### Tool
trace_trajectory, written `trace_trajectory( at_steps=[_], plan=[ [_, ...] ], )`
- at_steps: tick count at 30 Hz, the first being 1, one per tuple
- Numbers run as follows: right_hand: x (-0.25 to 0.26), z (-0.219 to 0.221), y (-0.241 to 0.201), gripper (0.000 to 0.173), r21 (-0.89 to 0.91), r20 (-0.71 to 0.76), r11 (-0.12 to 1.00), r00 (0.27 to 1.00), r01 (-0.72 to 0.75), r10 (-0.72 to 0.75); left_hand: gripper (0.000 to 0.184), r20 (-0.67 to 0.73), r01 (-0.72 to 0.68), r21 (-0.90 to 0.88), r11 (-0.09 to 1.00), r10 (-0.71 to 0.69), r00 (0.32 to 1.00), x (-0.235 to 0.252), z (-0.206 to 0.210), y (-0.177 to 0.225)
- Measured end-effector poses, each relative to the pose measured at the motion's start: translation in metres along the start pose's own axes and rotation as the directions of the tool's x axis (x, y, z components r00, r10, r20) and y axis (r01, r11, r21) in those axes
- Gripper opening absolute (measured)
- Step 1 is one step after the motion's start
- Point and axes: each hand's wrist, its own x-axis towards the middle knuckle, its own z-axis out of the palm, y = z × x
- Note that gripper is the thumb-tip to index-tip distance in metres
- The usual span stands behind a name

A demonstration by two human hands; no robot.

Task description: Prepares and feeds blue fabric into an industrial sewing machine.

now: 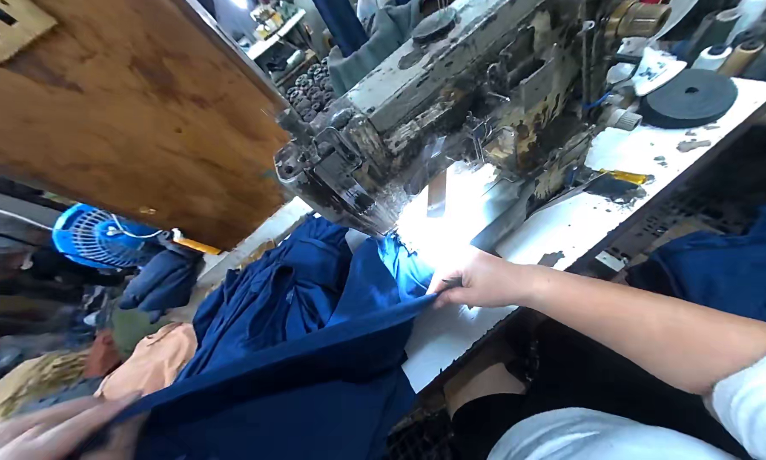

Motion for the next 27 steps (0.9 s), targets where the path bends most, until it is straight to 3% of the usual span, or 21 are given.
trace_trajectory(
  at_steps=[4, 7, 10, 14, 18, 20, 23, 25, 27],
  plan=[
    [0.002, 0.005, 0.006, 0.021, -0.066, -0.044, 0.994, 0.994, 0.093, -0.096, 0.01, 0.088, -0.054, -0.02, 0.998, 0.055, 0.995, 0.007, 0.019, -0.02],
    [0.002, 0.007, 0.01, 0.019, -0.098, -0.066, 0.983, 0.985, 0.155, -0.161, 0.014, 0.151, -0.195, 0.017, 0.981, 0.19, 0.97, 0.005, 0.031, -0.04],
    [0.002, 0.01, 0.014, 0.019, -0.141, -0.092, 0.964, 0.967, 0.224, -0.238, 0.014, 0.285, -0.152, 0.101, 0.983, 0.118, 0.951, 0.012, 0.039, -0.031],
    [0.003, 0.01, 0.013, 0.019, -0.171, -0.082, 0.954, 0.962, 0.245, -0.262, 0.023, 0.356, -0.214, 0.126, 0.969, 0.157, 0.921, 0.016, 0.057, -0.038],
    [0.003, 0.012, 0.014, 0.019, -0.169, -0.084, 0.953, 0.959, 0.253, -0.269, 0.025, 0.361, -0.164, -0.013, 0.986, 0.157, 0.919, 0.027, 0.078, -0.022],
    [0.003, 0.013, 0.014, 0.018, -0.163, -0.091, 0.952, 0.957, 0.26, -0.277, 0.017, 0.351, -0.055, -0.181, 0.982, 0.117, 0.929, 0.027, 0.088, -0.014],
    [0.003, 0.015, 0.014, 0.016, -0.148, -0.105, 0.949, 0.949, 0.279, -0.296, 0.01, 0.363, 0.105, -0.456, 0.884, 0.077, 0.929, 0.028, 0.106, 0.004],
    [0.003, 0.015, 0.015, 0.015, -0.141, -0.103, 0.949, 0.949, 0.282, -0.297, 0.008, 0.383, 0.102, -0.529, 0.843, 0.13, 0.915, 0.034, 0.114, 0.013],
    [0.002, 0.015, 0.015, 0.015, -0.146, -0.096, 0.95, 0.951, 0.277, -0.293, 0.01, 0.404, 0.006, -0.427, 0.904, 0.185, 0.896, 0.041, 0.114, 0.014]
  ],
)
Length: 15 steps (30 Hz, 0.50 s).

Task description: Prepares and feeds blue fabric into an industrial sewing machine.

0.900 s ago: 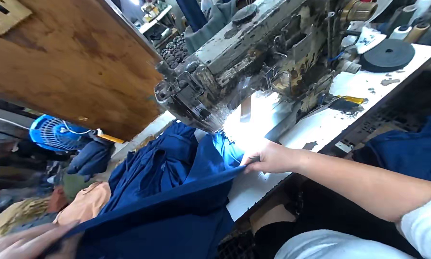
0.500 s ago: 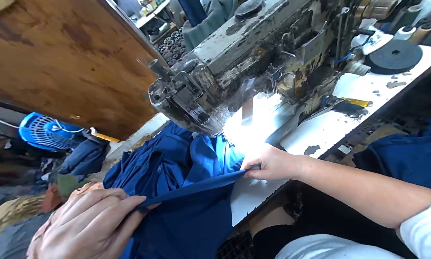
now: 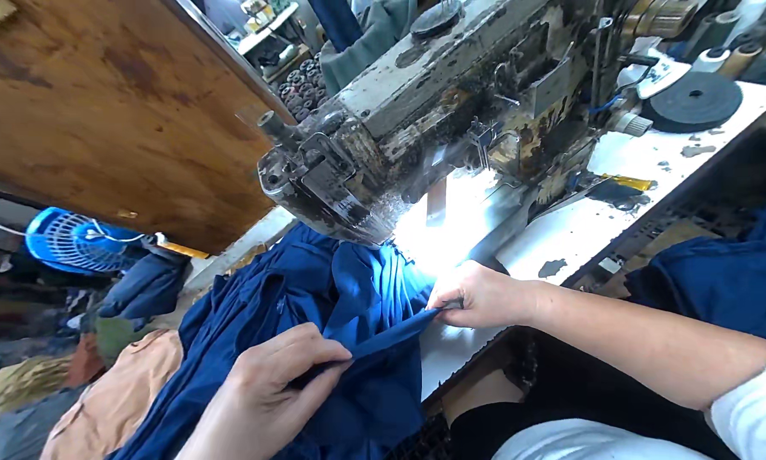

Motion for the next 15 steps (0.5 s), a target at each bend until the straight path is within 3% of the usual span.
trace_trajectory(
  at_steps=[3, 6, 15],
  plan=[
    [0.001, 0.0, -0.001, 0.017, -0.007, 0.014, 1.0, 1.0, -0.013, 0.014, 0.02, 0.045, -0.035, 0.316, 0.948, 0.022, 0.999, 0.006, -0.004, -0.003],
    [0.001, 0.0, -0.003, 0.021, 0.013, 0.022, 0.999, 0.999, -0.038, 0.038, 0.021, 0.051, -0.092, 0.48, 0.872, 0.077, 0.996, 0.015, 0.003, -0.002],
    [0.007, -0.008, -0.008, 0.024, 0.045, 0.076, 0.987, 0.986, -0.151, 0.148, 0.021, 0.074, -0.157, 0.435, 0.887, 0.138, 0.988, 0.033, 0.016, 0.004]
  ],
)
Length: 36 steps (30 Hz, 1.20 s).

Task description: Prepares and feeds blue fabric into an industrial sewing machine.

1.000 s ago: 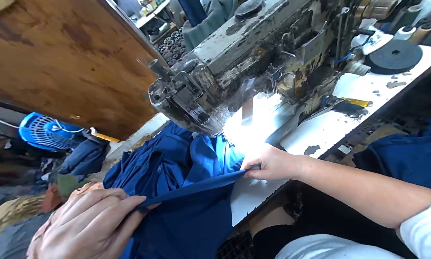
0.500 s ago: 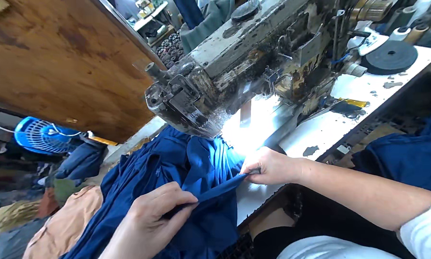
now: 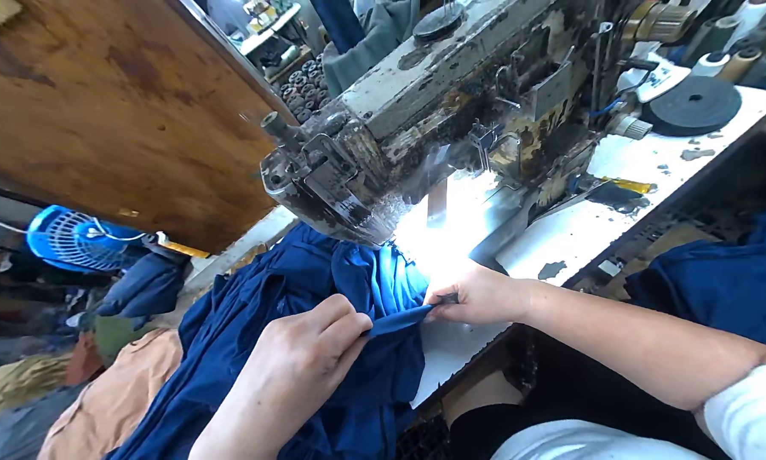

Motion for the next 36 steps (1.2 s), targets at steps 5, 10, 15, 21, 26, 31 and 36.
trace_trajectory(
  at_steps=[5, 10, 15, 21, 26, 31, 36],
  plan=[
    [0.0, 0.0, -0.001, 0.024, 0.002, -0.018, 1.0, 1.0, -0.013, 0.013, 0.029, 0.089, -0.017, 0.207, 0.978, -0.002, 0.996, 0.005, -0.004, -0.018],
    [-0.002, 0.006, 0.002, 0.026, 0.025, -0.06, 1.0, 0.998, 0.005, -0.004, 0.029, 0.012, 0.045, 0.147, 0.988, -0.047, 0.999, 0.001, 0.001, -0.037],
    [-0.006, 0.008, 0.005, 0.021, 0.043, -0.081, 0.998, 0.996, 0.041, -0.037, 0.033, 0.011, 0.025, 0.105, 0.994, -0.026, 1.0, 0.007, 0.0, -0.018],
    [-0.007, 0.008, 0.008, 0.019, 0.034, -0.1, 0.998, 0.994, 0.057, -0.054, 0.018, 0.033, -0.099, -0.143, 0.985, 0.105, 0.994, 0.016, 0.019, 0.009],
    [-0.006, 0.007, 0.006, 0.02, 0.008, -0.108, 0.999, 0.994, 0.033, -0.032, 0.02, 0.084, -0.024, 0.136, 0.99, 0.012, 0.996, 0.023, 0.016, -0.001],
    [-0.002, 0.004, 0.001, 0.025, 0.048, -0.096, 0.998, 0.994, -0.041, 0.046, 0.026, -0.027, 0.082, 0.205, 0.975, -0.078, 0.997, 0.01, 0.008, -0.046],
    [-0.007, 0.005, 0.005, 0.022, 0.08, -0.102, 0.997, 0.995, -0.013, 0.021, 0.02, 0.006, 0.007, -0.104, 0.995, -0.007, 1.0, 0.02, -0.002, 0.007]
  ],
)
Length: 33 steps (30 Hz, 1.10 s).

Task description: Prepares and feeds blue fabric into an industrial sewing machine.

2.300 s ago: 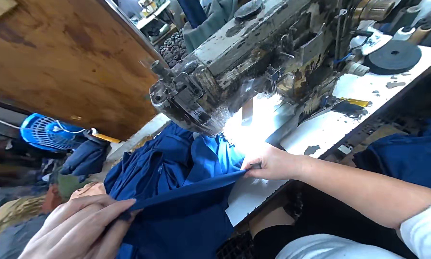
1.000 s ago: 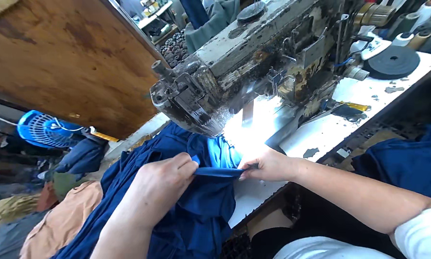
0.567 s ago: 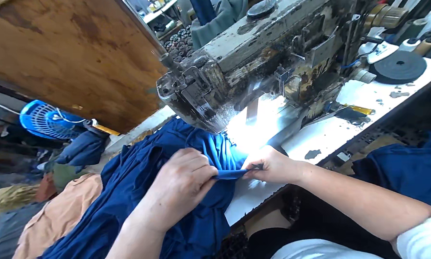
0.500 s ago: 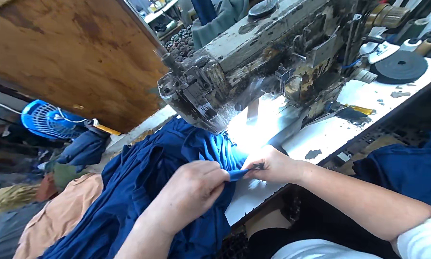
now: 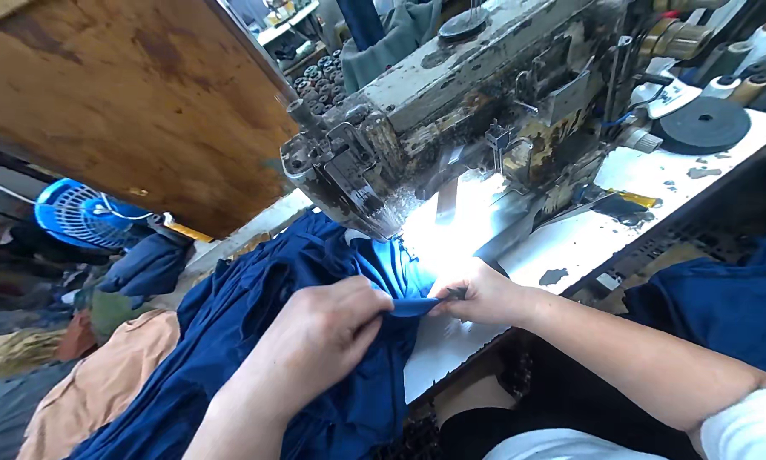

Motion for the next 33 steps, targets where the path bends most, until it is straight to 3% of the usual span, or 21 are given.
trace_trajectory(
  at_steps=[3, 5, 9, 13, 18, 26, 33],
  plan=[
    [-0.002, 0.003, 0.003, 0.019, 0.02, -0.023, 0.999, 0.999, 0.035, -0.034, 0.022, 0.01, 0.03, 0.312, 0.95, -0.035, 0.999, 0.004, 0.001, 0.006],
    [-0.002, 0.004, 0.002, 0.019, 0.022, -0.028, 1.0, 0.999, 0.018, -0.017, 0.025, -0.015, 0.1, 0.383, 0.918, -0.102, 0.995, 0.001, 0.004, -0.011],
    [-0.001, 0.005, 0.003, 0.02, 0.038, -0.049, 0.999, 0.999, 0.019, -0.017, 0.026, -0.037, 0.095, 0.327, 0.94, -0.088, 0.995, 0.004, 0.007, -0.025],
    [-0.005, 0.007, 0.005, 0.016, 0.09, -0.056, 0.995, 0.998, 0.041, -0.036, 0.023, -0.022, 0.01, 0.234, 0.972, -0.005, 1.0, 0.006, 0.011, -0.001],
    [-0.01, 0.008, 0.005, 0.013, 0.071, -0.059, 0.995, 0.996, 0.069, -0.064, 0.036, 0.09, 0.015, 0.074, 0.997, -0.021, 0.996, 0.009, 0.015, 0.027],
    [-0.019, 0.009, 0.003, 0.013, 0.095, -0.05, 0.991, 0.995, 0.094, -0.089, 0.034, 0.061, -0.03, 0.182, 0.983, 0.019, 0.998, 0.01, 0.03, 0.044],
    [-0.022, 0.008, 0.002, 0.014, 0.083, -0.088, 0.986, 0.987, 0.143, -0.135, 0.036, -0.045, 0.06, 0.276, 0.959, -0.049, 0.998, 0.01, 0.05, 0.069]
  ],
)
